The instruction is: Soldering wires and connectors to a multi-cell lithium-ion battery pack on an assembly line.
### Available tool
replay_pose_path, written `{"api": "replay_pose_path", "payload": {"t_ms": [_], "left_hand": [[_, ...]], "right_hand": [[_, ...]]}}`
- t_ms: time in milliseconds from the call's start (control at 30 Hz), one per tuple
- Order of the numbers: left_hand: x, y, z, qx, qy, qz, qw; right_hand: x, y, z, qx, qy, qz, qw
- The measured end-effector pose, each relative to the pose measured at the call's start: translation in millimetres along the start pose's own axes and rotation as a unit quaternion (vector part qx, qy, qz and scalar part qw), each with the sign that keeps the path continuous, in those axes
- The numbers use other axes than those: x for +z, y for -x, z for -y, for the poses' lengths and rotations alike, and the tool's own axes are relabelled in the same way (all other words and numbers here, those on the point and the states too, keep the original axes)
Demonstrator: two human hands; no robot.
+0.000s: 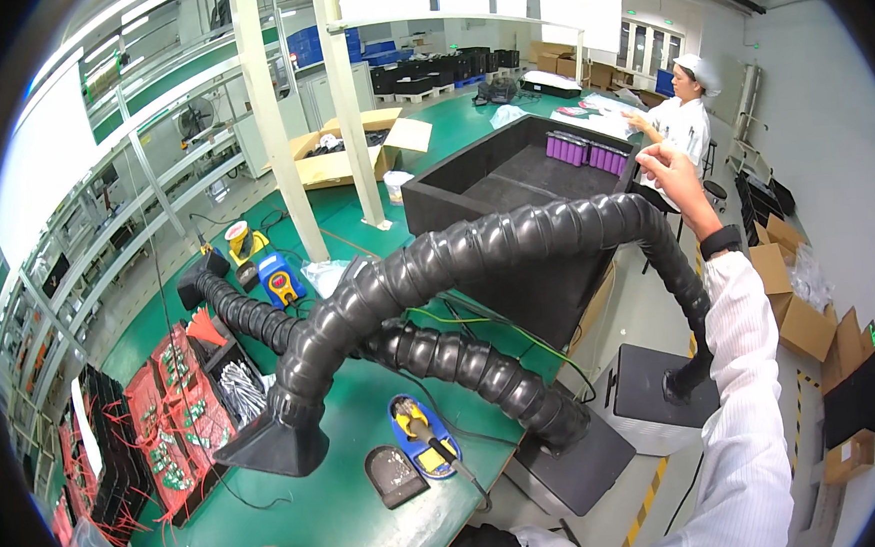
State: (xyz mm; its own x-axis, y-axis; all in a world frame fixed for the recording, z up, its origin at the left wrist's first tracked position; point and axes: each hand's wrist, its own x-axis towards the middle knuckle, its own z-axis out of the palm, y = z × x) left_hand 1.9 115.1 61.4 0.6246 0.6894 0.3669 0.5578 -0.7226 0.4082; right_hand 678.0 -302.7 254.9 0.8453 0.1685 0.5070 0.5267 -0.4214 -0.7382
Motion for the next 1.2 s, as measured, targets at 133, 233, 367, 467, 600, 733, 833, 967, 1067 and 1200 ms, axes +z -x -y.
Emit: {"api": "replay_pose_path", "payload": {"t_ms": [133,233,367,467,600,733,833,967,1067,1200], "left_hand": [[48,8,-69,0.11,0.038,0.167,0.979],[52,11,-96,0.105,0.07,0.219,0.968],[61,8,-94,0.138,0.013,0.256,0.957],[68,11,-84,0.142,-0.008,0.292,0.946],[75,19,-78,0.11,0.008,0.299,0.948],[75,21,-72,0.116,0.025,0.289,0.95],[82,24,-68,0.116,0.022,0.287,0.951],[88,25,-73,0.117,0.012,0.282,0.952],[90,30,-68,0.134,-0.015,0.253,0.958],[85,26,-73,0.122,-0.064,0.28,0.95]], "right_hand": [[-11,-50,-44,0.057,-0.046,-0.017,0.997],[3,-72,-64,0.099,0.001,0.013,0.995],[10,-97,-95,0.147,0.012,-0.006,0.989],[12,-121,-111,0.145,0.065,-0.025,0.987],[21,-150,-128,0.086,0.186,-0.04,0.978],[37,-173,-145,0.149,0.229,-0.012,0.962],[30,-192,-167,0.142,0.307,0.029,0.941],[6,-219,-192,0.083,0.414,0.05,0.905],[25,-219,-203,0.1,0.454,0.074,0.882],[50,-210,-209,0.106,0.527,0.075,0.84]]}}
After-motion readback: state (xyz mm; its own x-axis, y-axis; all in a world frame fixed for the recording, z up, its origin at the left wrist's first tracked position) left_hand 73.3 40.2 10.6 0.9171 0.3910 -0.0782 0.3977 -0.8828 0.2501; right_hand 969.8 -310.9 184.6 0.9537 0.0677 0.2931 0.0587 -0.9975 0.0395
